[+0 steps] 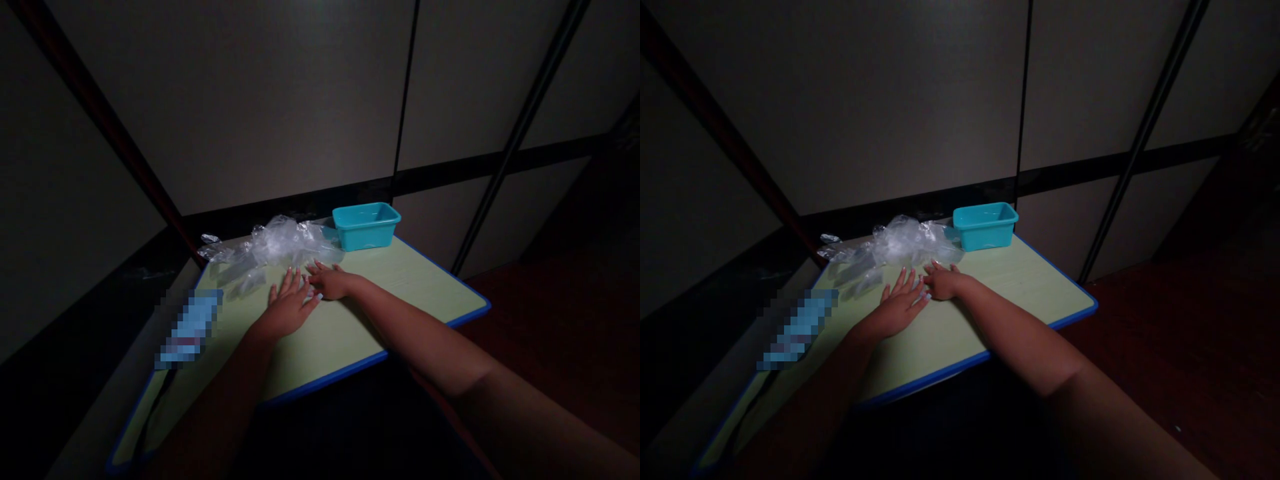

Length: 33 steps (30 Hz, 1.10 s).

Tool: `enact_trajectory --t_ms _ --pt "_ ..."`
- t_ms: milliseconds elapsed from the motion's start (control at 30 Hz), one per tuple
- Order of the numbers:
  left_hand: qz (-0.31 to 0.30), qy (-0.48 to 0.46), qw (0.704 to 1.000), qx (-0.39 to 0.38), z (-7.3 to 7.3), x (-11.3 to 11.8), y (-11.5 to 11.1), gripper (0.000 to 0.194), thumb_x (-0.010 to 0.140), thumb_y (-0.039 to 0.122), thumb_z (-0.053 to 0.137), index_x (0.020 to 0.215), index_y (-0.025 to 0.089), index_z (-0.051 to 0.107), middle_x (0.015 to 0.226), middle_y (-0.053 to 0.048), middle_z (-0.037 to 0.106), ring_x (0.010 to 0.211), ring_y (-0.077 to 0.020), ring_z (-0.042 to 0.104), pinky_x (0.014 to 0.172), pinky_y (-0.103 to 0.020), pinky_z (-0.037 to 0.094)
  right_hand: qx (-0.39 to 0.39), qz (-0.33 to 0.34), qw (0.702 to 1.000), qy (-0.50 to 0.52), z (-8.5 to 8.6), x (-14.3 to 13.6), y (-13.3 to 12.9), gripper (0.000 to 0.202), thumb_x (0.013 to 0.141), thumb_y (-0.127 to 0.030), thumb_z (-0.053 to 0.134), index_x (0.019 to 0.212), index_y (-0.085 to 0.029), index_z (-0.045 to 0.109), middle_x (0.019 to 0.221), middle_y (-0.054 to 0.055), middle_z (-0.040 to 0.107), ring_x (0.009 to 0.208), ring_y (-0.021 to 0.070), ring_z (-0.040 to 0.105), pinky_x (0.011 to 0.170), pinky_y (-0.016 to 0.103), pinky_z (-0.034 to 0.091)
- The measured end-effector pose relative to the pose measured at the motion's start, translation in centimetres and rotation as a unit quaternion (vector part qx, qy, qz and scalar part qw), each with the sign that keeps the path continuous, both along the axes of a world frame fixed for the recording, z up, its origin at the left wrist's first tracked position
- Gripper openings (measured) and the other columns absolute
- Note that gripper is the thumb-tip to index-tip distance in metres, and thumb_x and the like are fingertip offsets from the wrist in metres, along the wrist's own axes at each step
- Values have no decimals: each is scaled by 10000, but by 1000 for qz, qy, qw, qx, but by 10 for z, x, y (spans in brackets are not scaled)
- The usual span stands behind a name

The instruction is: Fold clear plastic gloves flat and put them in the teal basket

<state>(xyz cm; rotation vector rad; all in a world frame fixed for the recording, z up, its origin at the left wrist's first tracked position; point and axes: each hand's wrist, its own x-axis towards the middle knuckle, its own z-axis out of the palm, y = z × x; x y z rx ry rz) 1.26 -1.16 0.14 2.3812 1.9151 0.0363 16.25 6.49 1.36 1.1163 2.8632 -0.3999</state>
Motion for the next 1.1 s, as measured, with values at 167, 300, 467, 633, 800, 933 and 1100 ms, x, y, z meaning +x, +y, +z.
enact_trajectory --t_ms 167,300,467,633,800,933,1100 --pt "30 11 999 -23 -4 -2 2 674 899 571 98 1455 200 184 1532 -60 14 1397 -226 -86 1075 -553 92 10 -3 1000 -10 1 -1 -1 584 880 -377 421 1427 -222 287 1521 109 118 1392 298 10 1009 667 137" --pt "78 30 996 -37 -2 -7 3 685 900 553 99 1458 163 174 1530 -63 62 1403 -219 -37 1084 -527 131 15 -6 1000 -21 2 0 -3 621 882 -445 404 1437 -208 257 1522 100 112 1394 292 1 1011 665 134" --pt "96 24 994 -46 3 -14 3 694 898 559 130 1455 149 185 1526 -80 81 1404 -229 -14 1078 -531 157 12 -11 1000 -15 3 0 -3 631 875 -491 400 1431 -216 280 1519 102 131 1392 305 5 1016 660 126" --pt "59 -4 998 -26 3 -13 2 641 904 566 158 1453 237 195 1529 -66 76 1401 -238 -38 1067 -549 140 10 -6 1000 -3 1 1 -3 612 874 -457 414 1429 -235 283 1521 101 123 1392 301 7 1010 667 123" --pt "5 -26 1000 -13 -2 -7 3 630 909 560 134 1450 244 197 1533 -32 73 1405 -198 -28 1086 -529 85 5 -3 1000 -7 0 0 -2 587 856 -370 441 1410 -214 326 1520 109 119 1392 306 13 998 679 141" --pt "23 -24 999 -6 -4 -7 5 631 910 561 106 1440 243 231 1534 -43 97 1405 -195 -23 1088 -520 93 5 -4 1000 -5 -3 1 -1 633 854 -399 439 1434 -207 272 1520 114 120 1391 310 17 1002 674 140" --pt "49 -31 998 4 -3 -13 8 583 914 557 120 1420 316 280 1533 -49 121 1402 -243 -35 1068 -559 118 6 -5 1000 1 -6 2 2 638 877 -497 368 1436 -206 272 1520 115 120 1391 312 10 1006 667 131"
